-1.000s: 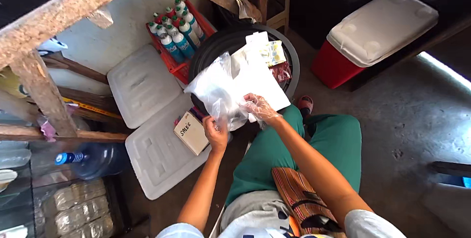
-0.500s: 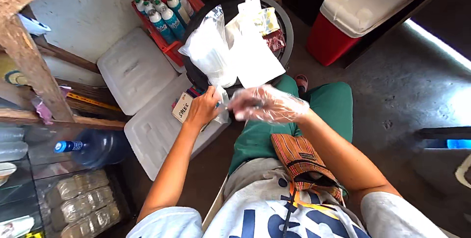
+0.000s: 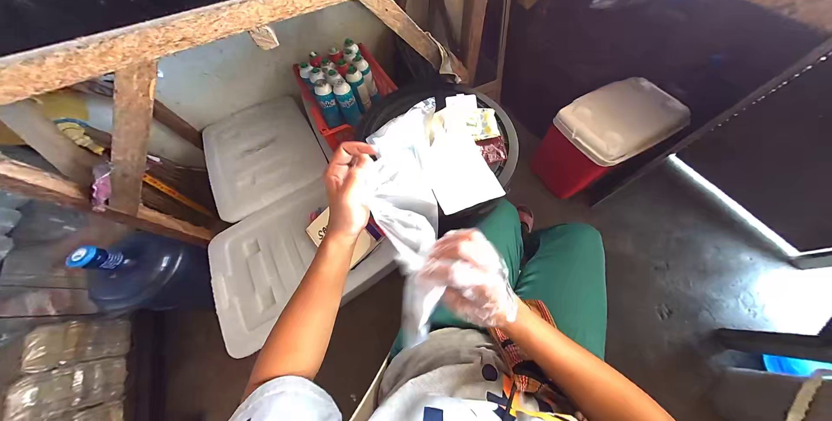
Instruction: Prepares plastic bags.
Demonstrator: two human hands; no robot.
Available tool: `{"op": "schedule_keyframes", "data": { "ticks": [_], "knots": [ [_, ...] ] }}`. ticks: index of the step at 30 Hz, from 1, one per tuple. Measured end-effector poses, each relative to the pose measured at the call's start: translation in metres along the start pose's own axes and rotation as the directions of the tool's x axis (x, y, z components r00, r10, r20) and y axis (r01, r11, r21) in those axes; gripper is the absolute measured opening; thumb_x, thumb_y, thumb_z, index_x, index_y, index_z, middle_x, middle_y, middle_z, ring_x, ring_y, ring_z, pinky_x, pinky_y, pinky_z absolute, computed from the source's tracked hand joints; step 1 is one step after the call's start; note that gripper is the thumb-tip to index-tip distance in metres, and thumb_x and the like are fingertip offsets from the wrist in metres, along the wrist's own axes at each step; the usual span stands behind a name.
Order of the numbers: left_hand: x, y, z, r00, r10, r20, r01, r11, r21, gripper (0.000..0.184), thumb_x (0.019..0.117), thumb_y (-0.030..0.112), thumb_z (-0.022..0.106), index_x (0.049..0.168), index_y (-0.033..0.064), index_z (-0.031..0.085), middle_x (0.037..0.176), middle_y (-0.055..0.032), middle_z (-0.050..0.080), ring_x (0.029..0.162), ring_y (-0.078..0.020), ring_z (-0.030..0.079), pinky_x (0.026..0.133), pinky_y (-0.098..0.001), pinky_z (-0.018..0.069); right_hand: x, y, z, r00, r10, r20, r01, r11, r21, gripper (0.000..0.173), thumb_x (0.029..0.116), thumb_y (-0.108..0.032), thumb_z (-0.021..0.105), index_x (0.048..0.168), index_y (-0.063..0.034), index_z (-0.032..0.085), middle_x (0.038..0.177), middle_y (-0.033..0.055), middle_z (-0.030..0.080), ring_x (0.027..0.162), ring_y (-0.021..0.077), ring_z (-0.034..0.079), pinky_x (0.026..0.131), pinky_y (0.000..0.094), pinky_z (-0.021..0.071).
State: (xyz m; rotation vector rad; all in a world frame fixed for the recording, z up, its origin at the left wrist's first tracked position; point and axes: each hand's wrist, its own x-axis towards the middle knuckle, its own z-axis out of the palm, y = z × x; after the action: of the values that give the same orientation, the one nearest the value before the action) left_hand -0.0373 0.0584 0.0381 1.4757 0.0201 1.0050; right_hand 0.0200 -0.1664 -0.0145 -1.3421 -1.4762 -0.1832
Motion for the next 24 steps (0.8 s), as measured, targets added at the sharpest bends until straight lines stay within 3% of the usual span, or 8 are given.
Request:
{"op": "schedule_keyframes", "data": {
  "ticks": [3, 5, 7, 10, 12, 15, 19, 24],
  "knots": [
    [0.01, 0.012, 0.021, 0.997, -0.032, -0.074, 0.011, 0.965, -0.264, 0.028, 0.1057, 0.026, 0.037, 0.103, 0.0272, 0.064, 0.068, 0.0184, 0.051, 0.054, 0.0047, 0.044, 0.049, -0.0124, 0.0385, -0.014, -0.03, -0.009, 0.738, 0.103, 0.667, -0.078, 0.995, -0.068, 0.03, 0.0951, -0.011, 0.065, 0.122, -0.0178, 0.076, 0.149, 0.015, 0.056, 0.144, 0.0429, 0.043, 0.113, 0.0703, 0.0335],
    [0.012, 0.018, 0.033, 0.998, -0.003, -0.06, -0.013, 0.963, -0.268, 0.028, 0.1079, 0.031, 0.038, 0.104, 0.0266, 0.065, 0.069, 0.0185, 0.051, 0.053, 0.0049, 0.042, 0.048, -0.0124, 0.0359, -0.011, -0.031, -0.031, 0.552, 0.125, 0.824, -0.256, 0.966, 0.025, 0.035, 0.0944, -0.004, 0.064, 0.127, -0.0102, 0.073, 0.148, 0.0145, 0.057, 0.143, 0.0378, 0.046, 0.117, 0.0662, 0.031],
    [0.01, 0.02, 0.044, 0.998, 0.009, -0.068, -0.023, 0.979, -0.203, 0.032, 0.1098, 0.028, 0.033, 0.104, 0.0233, 0.064, 0.069, 0.0179, 0.051, 0.054, 0.0044, 0.042, 0.049, -0.0129, 0.0368, -0.009, -0.027, -0.06, 0.734, 0.075, 0.675, -0.283, 0.937, 0.203, 0.023, 0.097, -0.009, 0.063, 0.115, -0.0064, 0.076, 0.123, 0.0096, 0.073, 0.121, 0.0222, 0.067, 0.111, 0.0453, 0.0471],
    [0.001, 0.021, 0.063, 0.998, -0.041, -0.037, 0.036, 0.989, -0.14, 0.037, 0.1113, 0.028, 0.027, 0.104, 0.0207, 0.062, 0.067, 0.0162, 0.048, 0.052, 0.0033, 0.04, 0.048, -0.0137, 0.0353, 0.016, -0.028, -0.085, 0.977, 0.189, 0.1, -0.204, 0.962, 0.184, 0.019, 0.0973, -0.026, 0.069, 0.109, -0.0115, 0.074, 0.111, -0.0013, 0.074, 0.11, 0.0051, 0.067, 0.098, 0.026, 0.0557],
    [-0.011, 0.026, 0.079, 0.994, -0.111, 0.017, 0.112, 0.99, -0.084, 0.036, 0.1115, 0.036, 0.029, 0.105, 0.0236, 0.062, 0.066, 0.0157, 0.046, 0.05, 0.0032, 0.038, 0.047, -0.0132, 0.0345, 0.036, -0.023, -0.086, 0.964, 0.22, -0.147, -0.219, 0.975, 0.024, 0.035, 0.086, -0.031, 0.081, 0.112, -0.0091, 0.074, 0.118, 0.0038, 0.071, 0.114, 0.0115, 0.065, 0.096, 0.0303, 0.0567],
    [-0.024, 0.028, 0.1, 0.989, -0.135, 0.06, 0.138, 0.989, -0.051, 0.038, 0.1084, 0.05, 0.035, 0.102, 0.0262, 0.064, 0.063, 0.0179, 0.047, 0.05, 0.0049, 0.04, 0.048, -0.013, 0.0367, 0.049, -0.016, -0.075, 0.925, 0.369, -0.088, -0.367, 0.93, 0.036, 0.057, 0.0813, -0.027, 0.085, 0.128, -0.0004, 0.067, 0.119, 0.0092, 0.071, 0.111, 0.0117, 0.065, 0.099, 0.0331, 0.0539],
    [-0.023, 0.018, 0.092, 0.98, -0.045, 0.195, 0.035, 0.998, 0.056, 0.031, 0.0958, 0.051, 0.063, 0.108, 0.0222, 0.064, 0.076, 0.0235, 0.058, 0.066, 0.0086, 0.054, 0.059, -0.0114, 0.0457, 0.042, -0.002, -0.065, 0.924, 0.372, -0.089, -0.329, 0.892, 0.31, 0.012, 0.0908, -0.003, 0.069, 0.094, 0.0084, 0.072, 0.087, 0.0101, 0.072, 0.081, 0.0053, 0.067, 0.078, 0.021, 0.0551],
    [-0.035, 0.031, 0.088, 0.92, -0.227, 0.318, 0.207, 0.974, 0.095, 0.027, 0.0811, -0.003, 0.071, 0.103, 0.0132, 0.07, 0.087, 0.0152, 0.075, 0.08, 0.0018, 0.071, 0.074, -0.0177, 0.0596, 0.025, -0.007, -0.077, 0.915, 0.379, -0.138, -0.323, 0.894, 0.31, 0.013, 0.0903, -0.001, 0.068, 0.092, 0.012, 0.071, 0.086, 0.0138, 0.07, 0.081, 0.0081, 0.065, 0.078, 0.0221, 0.0531]
  ]
}}
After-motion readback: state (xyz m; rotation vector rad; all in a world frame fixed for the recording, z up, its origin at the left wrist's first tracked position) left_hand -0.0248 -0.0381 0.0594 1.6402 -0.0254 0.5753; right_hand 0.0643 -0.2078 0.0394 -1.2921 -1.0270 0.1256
